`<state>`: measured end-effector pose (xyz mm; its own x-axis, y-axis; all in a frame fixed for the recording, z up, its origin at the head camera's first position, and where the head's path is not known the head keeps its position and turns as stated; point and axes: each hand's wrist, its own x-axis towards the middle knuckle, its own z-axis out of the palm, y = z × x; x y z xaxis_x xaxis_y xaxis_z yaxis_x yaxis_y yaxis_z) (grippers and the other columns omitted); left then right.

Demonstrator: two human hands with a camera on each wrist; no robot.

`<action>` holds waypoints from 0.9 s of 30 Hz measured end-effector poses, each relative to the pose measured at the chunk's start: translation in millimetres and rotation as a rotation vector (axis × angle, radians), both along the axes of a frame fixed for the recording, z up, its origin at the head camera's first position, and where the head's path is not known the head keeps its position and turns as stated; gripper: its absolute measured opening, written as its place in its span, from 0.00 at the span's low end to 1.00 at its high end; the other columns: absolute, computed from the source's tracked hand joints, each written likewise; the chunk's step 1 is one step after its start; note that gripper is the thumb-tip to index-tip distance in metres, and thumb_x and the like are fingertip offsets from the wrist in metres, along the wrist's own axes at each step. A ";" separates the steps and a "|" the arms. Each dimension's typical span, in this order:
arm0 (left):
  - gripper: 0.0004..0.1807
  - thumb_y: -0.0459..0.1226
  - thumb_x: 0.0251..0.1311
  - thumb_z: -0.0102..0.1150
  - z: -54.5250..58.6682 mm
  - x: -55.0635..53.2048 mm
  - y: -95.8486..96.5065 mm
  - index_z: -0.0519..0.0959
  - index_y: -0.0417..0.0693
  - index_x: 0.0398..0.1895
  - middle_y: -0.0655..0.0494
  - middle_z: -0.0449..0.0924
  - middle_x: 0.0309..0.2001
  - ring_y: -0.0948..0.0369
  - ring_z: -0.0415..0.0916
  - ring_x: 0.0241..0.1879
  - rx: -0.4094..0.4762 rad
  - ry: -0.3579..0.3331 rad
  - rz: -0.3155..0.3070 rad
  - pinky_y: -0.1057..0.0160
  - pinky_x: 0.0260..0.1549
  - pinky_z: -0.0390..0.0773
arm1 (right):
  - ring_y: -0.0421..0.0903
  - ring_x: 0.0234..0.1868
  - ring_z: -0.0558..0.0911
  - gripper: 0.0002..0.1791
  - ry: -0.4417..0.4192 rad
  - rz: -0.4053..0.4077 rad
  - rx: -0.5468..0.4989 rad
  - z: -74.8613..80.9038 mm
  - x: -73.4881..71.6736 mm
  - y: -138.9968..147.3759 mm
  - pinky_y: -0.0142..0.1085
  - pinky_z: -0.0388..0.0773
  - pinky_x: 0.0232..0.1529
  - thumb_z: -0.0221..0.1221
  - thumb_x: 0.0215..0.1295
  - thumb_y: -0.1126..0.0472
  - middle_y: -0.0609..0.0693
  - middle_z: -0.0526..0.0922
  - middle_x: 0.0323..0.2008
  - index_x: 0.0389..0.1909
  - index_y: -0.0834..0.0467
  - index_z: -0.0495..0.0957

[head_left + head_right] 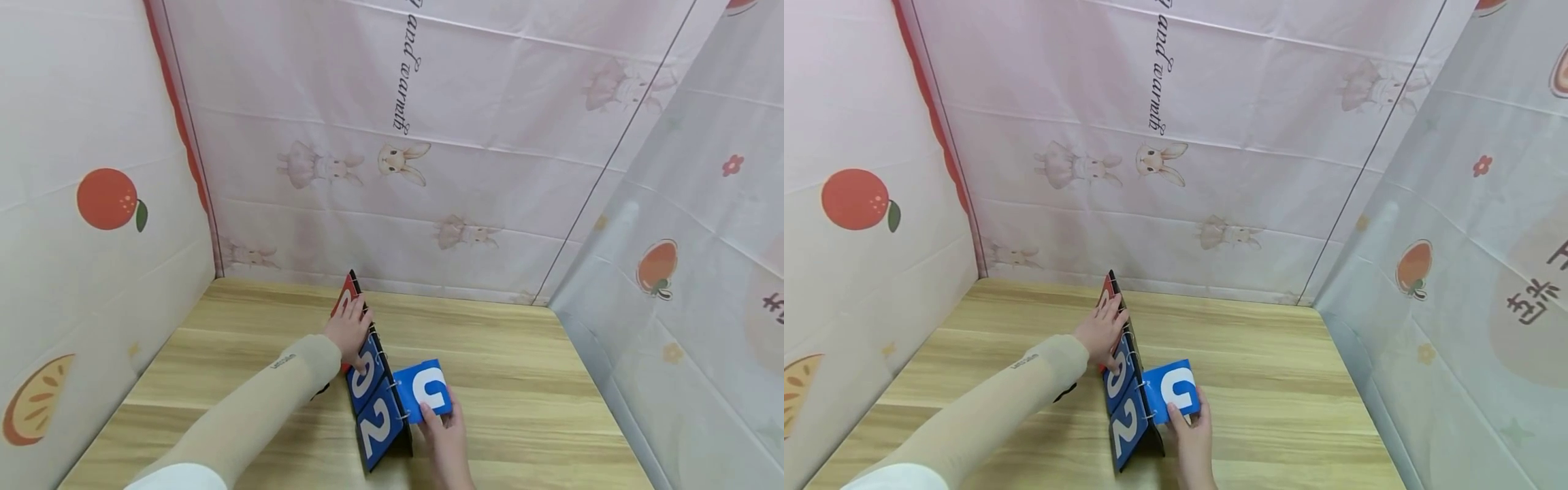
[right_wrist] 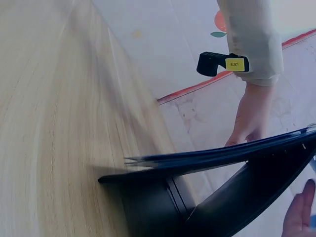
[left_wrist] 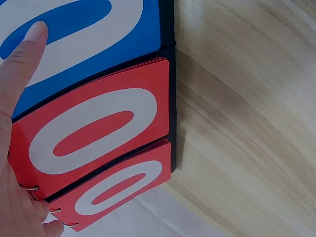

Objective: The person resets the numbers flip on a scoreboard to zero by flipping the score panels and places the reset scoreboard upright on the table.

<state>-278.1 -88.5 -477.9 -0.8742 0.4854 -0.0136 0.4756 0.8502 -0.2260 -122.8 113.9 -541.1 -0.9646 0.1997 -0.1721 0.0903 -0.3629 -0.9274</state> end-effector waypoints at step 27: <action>0.68 0.69 0.29 0.67 4.8 1.4 -1.0 0.49 0.43 0.71 0.35 0.37 0.71 0.44 0.42 0.70 0.022 -0.035 0.002 0.48 0.63 0.52 | 0.46 0.46 0.81 0.53 0.187 -0.130 0.248 29.5 14.4 -17.1 0.34 0.74 0.48 0.62 0.60 0.63 0.62 0.79 0.50 0.74 0.49 0.33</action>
